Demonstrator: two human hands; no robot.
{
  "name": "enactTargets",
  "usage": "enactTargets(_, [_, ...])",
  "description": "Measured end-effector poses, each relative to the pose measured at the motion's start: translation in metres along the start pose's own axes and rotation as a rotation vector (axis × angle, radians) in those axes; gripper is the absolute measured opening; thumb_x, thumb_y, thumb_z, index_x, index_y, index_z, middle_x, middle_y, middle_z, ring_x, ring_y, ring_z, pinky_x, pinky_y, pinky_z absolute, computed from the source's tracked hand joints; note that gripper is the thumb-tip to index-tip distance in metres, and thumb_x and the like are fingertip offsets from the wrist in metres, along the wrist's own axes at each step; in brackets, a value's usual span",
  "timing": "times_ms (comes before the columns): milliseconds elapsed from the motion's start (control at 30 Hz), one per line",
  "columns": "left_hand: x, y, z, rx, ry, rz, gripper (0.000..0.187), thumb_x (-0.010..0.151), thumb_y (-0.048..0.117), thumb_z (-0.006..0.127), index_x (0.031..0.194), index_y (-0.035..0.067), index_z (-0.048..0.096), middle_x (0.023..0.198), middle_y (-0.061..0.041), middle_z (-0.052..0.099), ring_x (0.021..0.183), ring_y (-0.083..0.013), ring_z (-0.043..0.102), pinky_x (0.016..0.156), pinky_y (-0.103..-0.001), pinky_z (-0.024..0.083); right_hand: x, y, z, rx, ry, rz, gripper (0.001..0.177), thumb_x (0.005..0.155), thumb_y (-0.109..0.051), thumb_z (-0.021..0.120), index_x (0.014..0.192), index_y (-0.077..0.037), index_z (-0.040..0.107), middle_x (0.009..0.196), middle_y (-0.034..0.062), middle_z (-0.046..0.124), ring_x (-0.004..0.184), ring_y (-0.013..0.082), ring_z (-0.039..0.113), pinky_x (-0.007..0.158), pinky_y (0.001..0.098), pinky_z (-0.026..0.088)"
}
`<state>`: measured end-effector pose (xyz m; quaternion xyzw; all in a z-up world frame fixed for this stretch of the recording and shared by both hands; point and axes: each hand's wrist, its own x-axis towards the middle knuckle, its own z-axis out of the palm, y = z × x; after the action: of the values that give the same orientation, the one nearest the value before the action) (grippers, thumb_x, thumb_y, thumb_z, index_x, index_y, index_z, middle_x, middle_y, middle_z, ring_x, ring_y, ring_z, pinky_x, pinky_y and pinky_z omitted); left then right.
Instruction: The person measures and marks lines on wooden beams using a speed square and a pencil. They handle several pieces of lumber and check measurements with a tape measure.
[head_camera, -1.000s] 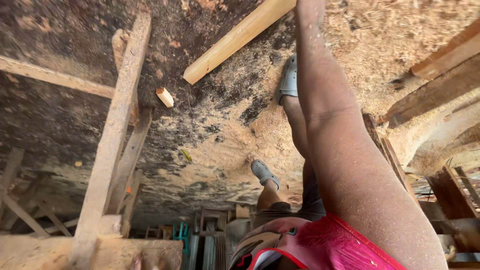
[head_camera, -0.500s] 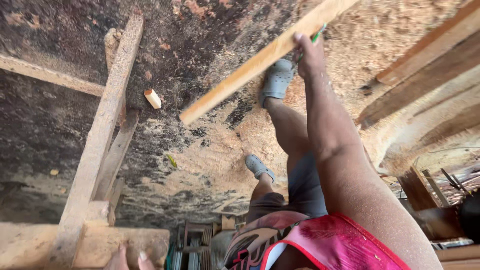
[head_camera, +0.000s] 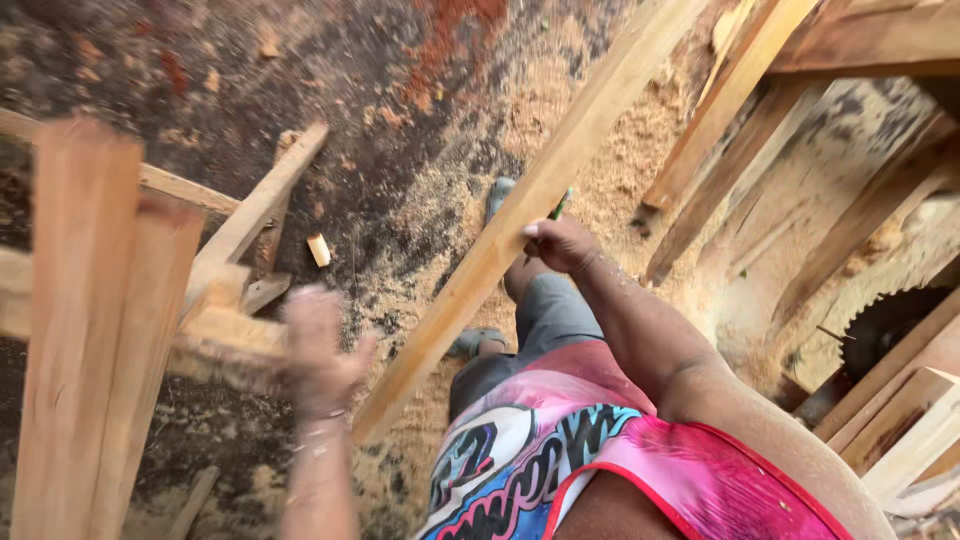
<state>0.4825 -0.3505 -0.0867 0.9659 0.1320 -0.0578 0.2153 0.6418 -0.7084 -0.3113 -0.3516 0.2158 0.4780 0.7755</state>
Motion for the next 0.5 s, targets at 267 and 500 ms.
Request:
enactTargets(267, [-0.141, 0.064, 0.003, -0.900, -0.391, -0.238, 0.097, 0.064, 0.034, 0.087, 0.149, 0.007, 0.047, 0.131, -0.018, 0.069, 0.123, -0.0294, 0.067, 0.106, -0.040, 0.050, -0.107, 0.058, 0.136, -0.191, -0.418, -0.051, 0.063, 0.080, -0.012, 0.078, 0.136, 0.001, 0.053, 0.125, 0.0165, 0.067, 0.118, 0.0315, 0.067, 0.104, 0.0464, 0.056])
enactTargets(500, [-0.300, 0.041, -0.045, -0.575, -0.062, -0.461, 0.080, 0.072, 0.034, 0.087, 0.142, 0.016, 0.052, 0.117, -0.015, 0.075, 0.101, -0.0270, 0.076, 0.088, -0.041, 0.062, -0.136, 0.065, 0.234, -0.201, -0.465, -0.359, 0.078, 0.098, -0.067, 0.059, 0.152, -0.011, 0.051, 0.139, 0.0072, 0.065, 0.118, 0.0200, 0.065, 0.100, 0.0364, 0.054])
